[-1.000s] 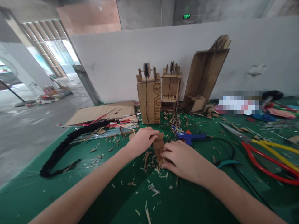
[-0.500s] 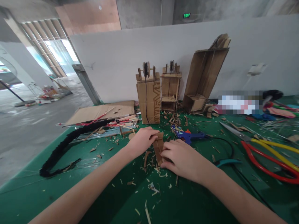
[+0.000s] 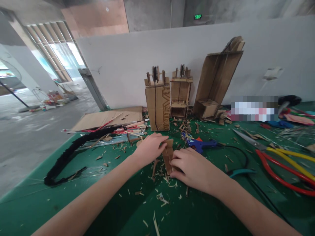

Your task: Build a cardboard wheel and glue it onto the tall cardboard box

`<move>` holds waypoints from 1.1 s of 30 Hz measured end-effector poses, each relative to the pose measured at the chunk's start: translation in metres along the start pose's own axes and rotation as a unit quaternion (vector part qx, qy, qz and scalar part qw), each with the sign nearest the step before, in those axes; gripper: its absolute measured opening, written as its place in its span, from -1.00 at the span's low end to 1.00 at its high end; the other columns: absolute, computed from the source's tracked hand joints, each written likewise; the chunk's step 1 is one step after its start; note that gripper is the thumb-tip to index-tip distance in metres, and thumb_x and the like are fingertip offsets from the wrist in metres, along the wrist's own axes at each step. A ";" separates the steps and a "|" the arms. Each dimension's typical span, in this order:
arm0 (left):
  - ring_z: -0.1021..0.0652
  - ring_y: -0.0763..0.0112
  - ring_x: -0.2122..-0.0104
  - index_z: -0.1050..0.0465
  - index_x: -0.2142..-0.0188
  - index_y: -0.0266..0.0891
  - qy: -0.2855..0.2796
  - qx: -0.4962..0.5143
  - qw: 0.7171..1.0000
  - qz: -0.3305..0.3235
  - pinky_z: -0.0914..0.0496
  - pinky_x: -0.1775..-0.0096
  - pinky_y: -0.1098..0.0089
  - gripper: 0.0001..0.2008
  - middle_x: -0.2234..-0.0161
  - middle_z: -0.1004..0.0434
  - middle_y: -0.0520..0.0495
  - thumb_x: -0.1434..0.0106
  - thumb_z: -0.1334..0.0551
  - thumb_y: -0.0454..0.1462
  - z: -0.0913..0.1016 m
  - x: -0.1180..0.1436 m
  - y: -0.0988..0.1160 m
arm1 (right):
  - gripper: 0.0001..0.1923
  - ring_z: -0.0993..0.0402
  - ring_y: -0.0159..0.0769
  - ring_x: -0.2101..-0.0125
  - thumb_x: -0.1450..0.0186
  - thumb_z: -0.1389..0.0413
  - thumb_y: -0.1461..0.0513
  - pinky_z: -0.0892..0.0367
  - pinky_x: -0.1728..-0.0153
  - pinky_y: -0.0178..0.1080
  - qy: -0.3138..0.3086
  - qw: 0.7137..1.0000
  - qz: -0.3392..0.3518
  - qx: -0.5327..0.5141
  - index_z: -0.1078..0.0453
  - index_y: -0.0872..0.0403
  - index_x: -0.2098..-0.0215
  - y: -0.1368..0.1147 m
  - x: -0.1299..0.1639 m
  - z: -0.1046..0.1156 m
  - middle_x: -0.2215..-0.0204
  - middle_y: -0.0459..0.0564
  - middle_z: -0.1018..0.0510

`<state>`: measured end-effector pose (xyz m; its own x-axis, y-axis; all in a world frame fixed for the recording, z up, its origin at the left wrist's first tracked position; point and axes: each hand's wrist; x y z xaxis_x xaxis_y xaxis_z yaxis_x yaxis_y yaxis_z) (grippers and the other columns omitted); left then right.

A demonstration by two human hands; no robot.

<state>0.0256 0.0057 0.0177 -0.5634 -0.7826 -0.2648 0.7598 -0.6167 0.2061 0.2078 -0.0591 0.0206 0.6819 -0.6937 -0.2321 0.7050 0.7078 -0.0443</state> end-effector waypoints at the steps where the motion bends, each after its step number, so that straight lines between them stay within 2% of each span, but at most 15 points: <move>1: -0.47 0.20 0.07 -0.40 -0.03 -0.21 0.004 0.006 1.000 0.001 -0.37 0.05 0.22 -0.66 0.11 -0.52 -0.14 -0.32 -0.05 -0.23 0.001 0.000 0.000 | -0.89 -0.39 -0.26 0.36 -0.22 -0.18 0.18 -0.17 0.35 -0.19 -0.001 1.000 0.002 -0.001 -0.45 0.05 0.42 0.000 0.000 0.000 0.39 -0.08 -0.51; 8: -0.47 0.25 0.04 -0.35 -0.08 -0.26 0.049 0.083 0.995 0.019 -0.35 0.01 0.25 -0.62 0.05 -0.52 -0.15 -0.36 0.05 -0.22 0.015 -0.003 -0.008 | -0.84 -0.40 -0.20 0.26 -0.26 -0.13 0.13 -0.22 0.27 -0.14 -0.014 1.000 -0.002 0.016 -0.44 0.06 0.32 0.002 0.002 -0.002 0.31 -0.03 -0.51; 10: -0.47 0.24 0.03 -0.36 -0.05 -0.29 0.066 0.079 0.994 0.035 -0.32 -0.02 0.24 -0.62 0.04 -0.51 -0.16 -0.36 0.06 -0.25 0.019 -0.004 -0.014 | -0.83 -0.40 -0.18 0.23 -0.29 -0.11 0.13 -0.23 0.25 -0.12 -0.015 0.999 -0.004 0.029 -0.44 0.07 0.29 0.002 0.001 -0.002 0.28 -0.02 -0.51; 13: -0.47 0.24 0.08 -0.37 -0.01 -0.33 0.073 0.048 0.995 0.054 -0.34 0.01 0.23 -0.63 0.13 -0.53 -0.16 -0.29 0.06 -0.36 0.025 -0.005 -0.025 | -0.81 -0.39 -0.18 0.21 -0.31 -0.07 0.13 -0.23 0.22 -0.12 -0.012 0.999 -0.005 0.042 -0.43 0.08 0.27 0.002 0.000 -0.002 0.26 -0.02 -0.52; 15: -0.46 0.23 0.10 -0.39 0.05 -0.32 0.054 0.011 0.997 0.045 -0.33 0.02 0.22 -0.62 0.18 -0.51 -0.16 -0.20 0.04 -0.43 0.028 -0.005 -0.033 | -0.80 -0.38 -0.17 0.21 -0.32 -0.05 0.13 -0.23 0.23 -0.12 -0.008 0.999 -0.009 0.053 -0.43 0.08 0.25 0.001 0.000 -0.002 0.26 -0.03 -0.52; 18: -0.42 0.16 0.05 -0.42 0.11 -0.29 -0.020 -0.052 0.998 -0.004 -0.29 -0.02 0.17 -0.61 0.14 -0.47 -0.18 -0.08 -0.03 -0.45 0.033 -0.001 -0.043 | -0.79 -0.38 -0.16 0.21 -0.32 -0.04 0.13 -0.22 0.25 -0.12 -0.004 0.997 -0.026 0.073 -0.43 0.08 0.22 0.001 0.000 -0.004 0.27 -0.02 -0.52; 21: -0.37 0.08 0.00 -0.38 0.02 -0.26 -0.097 -0.089 0.990 -0.041 -0.24 -0.04 0.09 -0.56 0.08 -0.42 -0.22 -0.06 -0.09 -0.39 0.038 0.005 -0.051 | -0.79 -0.37 -0.16 0.19 -0.33 -0.03 0.15 -0.20 0.23 -0.12 -0.003 0.996 -0.043 0.084 -0.43 0.08 0.19 0.002 0.000 -0.006 0.25 -0.01 -0.52; 24: -0.35 0.05 0.00 -0.31 -0.06 -0.17 -0.169 -0.081 0.981 -0.052 -0.26 -0.01 0.08 -0.48 0.03 -0.36 -0.21 -0.06 -0.15 -0.29 0.042 0.010 -0.053 | -0.78 -0.37 -0.17 0.20 -0.33 -0.01 0.16 -0.19 0.23 -0.12 -0.005 0.995 -0.049 0.082 -0.43 0.08 0.20 0.001 0.000 -0.007 0.26 -0.02 -0.52; 26: -0.33 0.03 0.00 -0.27 -0.10 -0.15 -0.196 -0.076 0.976 -0.050 -0.28 0.02 0.08 -0.43 0.01 -0.33 -0.20 -0.04 -0.18 -0.26 0.043 0.011 -0.052 | -0.80 -0.36 -0.19 0.20 -0.33 0.00 0.20 -0.18 0.24 -0.13 -0.004 0.996 -0.048 0.077 -0.43 0.07 0.19 0.000 0.000 -0.007 0.24 -0.04 -0.53; 29: -0.32 0.02 0.01 -0.29 -0.09 -0.13 -0.189 -0.098 0.975 -0.060 -0.27 0.04 0.07 -0.42 0.06 -0.33 -0.18 -0.02 -0.15 -0.33 0.044 0.010 -0.049 | -0.77 -0.36 -0.20 0.18 -0.29 0.00 0.27 -0.16 0.22 -0.13 0.007 0.997 -0.037 0.072 -0.41 0.06 0.12 -0.001 0.000 -0.005 0.19 -0.05 -0.53; 33: -0.29 0.00 -0.05 -0.36 -0.03 -0.18 -0.117 -0.150 0.980 -0.063 -0.21 -0.02 0.05 -0.49 0.01 -0.32 -0.22 -0.04 -0.10 -0.41 0.048 0.008 -0.051 | -0.75 -0.36 -0.19 0.17 -0.28 0.00 0.28 -0.14 0.21 -0.12 0.012 0.996 -0.032 0.078 -0.42 0.08 0.11 0.000 0.000 -0.004 0.18 -0.03 -0.53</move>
<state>-0.0334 0.0265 0.0501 -0.6911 -0.7217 -0.0392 0.7209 -0.6844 -0.1091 0.2069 -0.0585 0.0169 0.6310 -0.7318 -0.2575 0.7699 0.6314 0.0922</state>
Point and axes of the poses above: each hand's wrist, its own x-axis away from the middle knuckle, its own z-axis out of the back of the hand, y = z × x
